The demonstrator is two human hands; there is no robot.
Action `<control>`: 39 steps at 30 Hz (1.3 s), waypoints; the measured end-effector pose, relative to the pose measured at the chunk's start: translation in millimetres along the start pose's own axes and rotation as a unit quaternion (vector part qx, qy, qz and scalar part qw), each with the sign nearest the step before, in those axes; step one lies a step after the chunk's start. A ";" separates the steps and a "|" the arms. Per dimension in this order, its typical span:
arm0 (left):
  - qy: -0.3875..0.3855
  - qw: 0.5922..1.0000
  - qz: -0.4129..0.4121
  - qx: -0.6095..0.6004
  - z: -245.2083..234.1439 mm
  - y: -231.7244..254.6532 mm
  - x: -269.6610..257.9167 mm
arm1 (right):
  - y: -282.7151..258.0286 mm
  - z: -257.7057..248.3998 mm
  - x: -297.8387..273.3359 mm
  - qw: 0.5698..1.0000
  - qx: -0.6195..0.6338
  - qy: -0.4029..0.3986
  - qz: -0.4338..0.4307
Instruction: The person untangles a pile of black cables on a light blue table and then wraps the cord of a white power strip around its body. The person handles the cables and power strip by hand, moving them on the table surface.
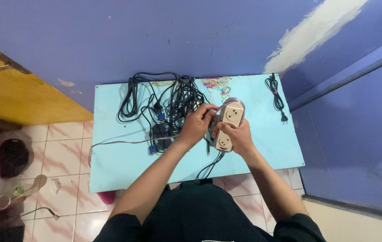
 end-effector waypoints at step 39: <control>-0.007 0.995 -0.006 0.101 26.2 -21.8 -42.6 | -16.3 11.3 -4.7 0.976 0.141 0.148 -0.077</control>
Point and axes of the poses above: each hand's wrist, its own x-axis towards the middle knuckle, its own z-axis out of the palm, y = z × x, the point moved 5 cm from there along x, towards the middle knuckle, and after that the axes turned 12 degrees about -x, right-handed, at the moved point
